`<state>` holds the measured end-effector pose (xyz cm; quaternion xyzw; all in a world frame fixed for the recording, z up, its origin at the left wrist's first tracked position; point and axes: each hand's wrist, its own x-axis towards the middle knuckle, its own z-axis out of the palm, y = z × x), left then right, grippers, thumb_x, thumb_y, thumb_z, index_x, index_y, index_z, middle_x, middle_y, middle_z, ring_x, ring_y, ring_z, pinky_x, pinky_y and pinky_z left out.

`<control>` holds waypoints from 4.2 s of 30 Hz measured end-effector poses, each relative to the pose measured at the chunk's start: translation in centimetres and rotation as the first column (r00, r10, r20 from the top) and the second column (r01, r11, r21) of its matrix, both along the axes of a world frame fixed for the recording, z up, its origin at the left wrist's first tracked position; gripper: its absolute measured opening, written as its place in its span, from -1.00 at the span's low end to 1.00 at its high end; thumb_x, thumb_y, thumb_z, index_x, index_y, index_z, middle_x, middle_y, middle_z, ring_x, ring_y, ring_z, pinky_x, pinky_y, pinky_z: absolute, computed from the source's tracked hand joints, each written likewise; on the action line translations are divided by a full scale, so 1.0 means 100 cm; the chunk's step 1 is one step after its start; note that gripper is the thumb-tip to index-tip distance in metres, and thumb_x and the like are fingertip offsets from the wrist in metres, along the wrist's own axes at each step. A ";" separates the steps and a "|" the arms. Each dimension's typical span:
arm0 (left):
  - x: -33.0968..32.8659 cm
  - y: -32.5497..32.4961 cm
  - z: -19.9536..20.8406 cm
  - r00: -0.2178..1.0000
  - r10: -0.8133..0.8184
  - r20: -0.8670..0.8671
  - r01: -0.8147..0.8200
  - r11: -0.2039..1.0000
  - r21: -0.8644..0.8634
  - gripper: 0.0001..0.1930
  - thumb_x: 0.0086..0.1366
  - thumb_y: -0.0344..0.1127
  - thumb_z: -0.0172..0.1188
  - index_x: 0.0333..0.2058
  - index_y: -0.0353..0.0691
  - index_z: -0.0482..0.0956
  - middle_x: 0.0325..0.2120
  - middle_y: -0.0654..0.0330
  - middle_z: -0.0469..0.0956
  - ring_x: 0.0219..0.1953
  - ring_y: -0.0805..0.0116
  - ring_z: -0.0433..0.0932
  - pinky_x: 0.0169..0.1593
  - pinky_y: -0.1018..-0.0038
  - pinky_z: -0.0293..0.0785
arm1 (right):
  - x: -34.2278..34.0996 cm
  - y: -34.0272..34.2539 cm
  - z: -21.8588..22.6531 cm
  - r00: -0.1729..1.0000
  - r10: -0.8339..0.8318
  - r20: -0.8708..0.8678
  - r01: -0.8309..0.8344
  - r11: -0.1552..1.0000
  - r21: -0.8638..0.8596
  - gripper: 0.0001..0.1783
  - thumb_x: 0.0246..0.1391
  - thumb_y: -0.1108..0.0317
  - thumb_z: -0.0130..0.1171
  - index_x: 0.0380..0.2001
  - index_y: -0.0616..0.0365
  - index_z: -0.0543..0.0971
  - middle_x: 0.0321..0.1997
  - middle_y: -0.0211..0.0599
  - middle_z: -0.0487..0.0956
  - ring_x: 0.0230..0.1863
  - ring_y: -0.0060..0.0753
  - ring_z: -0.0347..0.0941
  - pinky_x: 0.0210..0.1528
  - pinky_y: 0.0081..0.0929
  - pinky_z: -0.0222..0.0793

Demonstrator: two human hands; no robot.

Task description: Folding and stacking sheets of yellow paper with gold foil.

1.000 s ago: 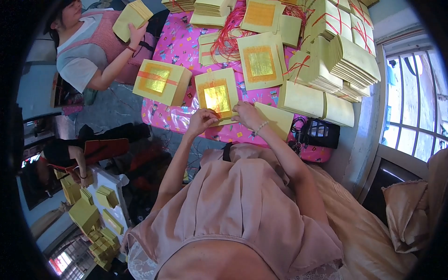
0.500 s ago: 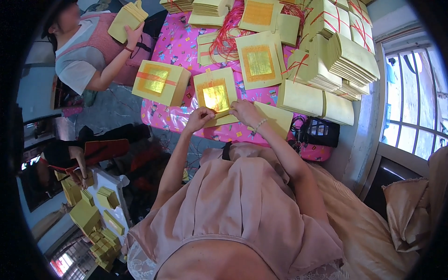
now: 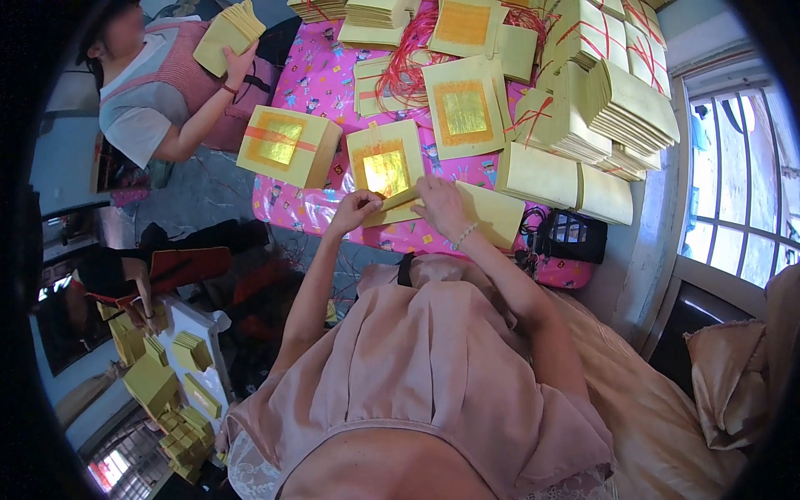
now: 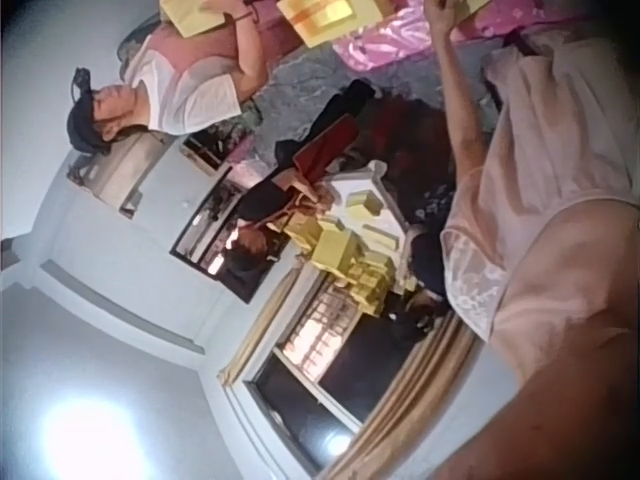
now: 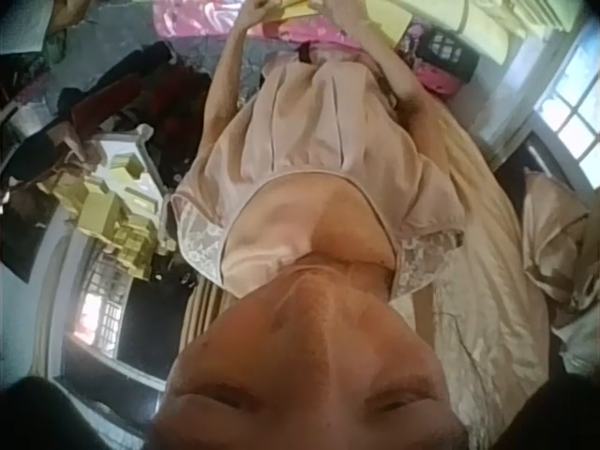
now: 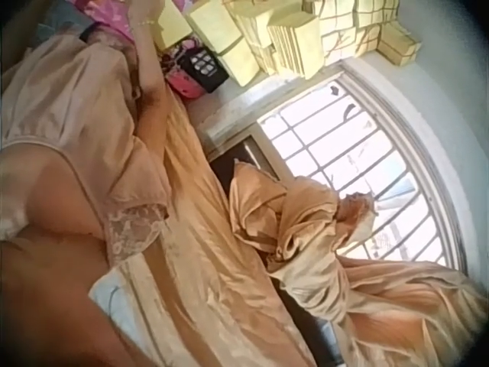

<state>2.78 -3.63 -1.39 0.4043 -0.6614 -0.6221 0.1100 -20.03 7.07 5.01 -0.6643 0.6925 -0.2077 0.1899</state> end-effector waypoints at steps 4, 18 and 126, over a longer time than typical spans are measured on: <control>0.004 -0.002 -0.007 0.999 -0.008 0.045 0.009 1.000 -0.022 -0.83 0.21 -0.31 0.22 -0.32 -0.30 0.59 -0.42 0.26 0.59 -0.34 0.52 0.51 -0.19 0.54 0.43 | 0.013 0.010 -0.010 0.980 0.179 -0.088 -0.175 0.983 0.052 -0.52 -0.32 0.16 0.39 -0.31 0.12 0.45 -0.30 -0.25 0.48 -0.22 -0.23 0.46 -0.20 -0.26 0.34; -0.001 0.001 0.002 1.000 0.010 0.009 -0.010 0.999 0.032 -0.83 0.20 -0.30 0.22 -0.33 -0.30 0.59 -0.44 0.29 0.57 -0.35 0.56 0.49 -0.20 0.56 0.43 | 0.014 0.003 -0.016 0.941 0.244 -0.234 -0.214 0.966 0.146 -0.57 -0.28 0.14 0.37 -0.34 0.10 0.47 -0.33 -0.27 0.52 -0.28 -0.25 0.52 -0.24 -0.30 0.38; -0.041 0.037 -0.024 0.630 0.754 -0.187 -0.719 0.657 0.227 -0.94 0.28 -0.52 -0.03 -0.31 -0.24 0.40 -0.41 0.38 0.41 -0.36 0.62 0.32 -0.25 0.64 0.23 | -0.207 -0.239 -0.006 0.935 -0.200 -0.291 0.206 0.978 -0.010 -0.60 -0.11 0.23 0.27 -0.18 0.11 0.45 -0.17 -0.19 0.48 -0.05 -0.15 0.41 0.00 -0.19 0.30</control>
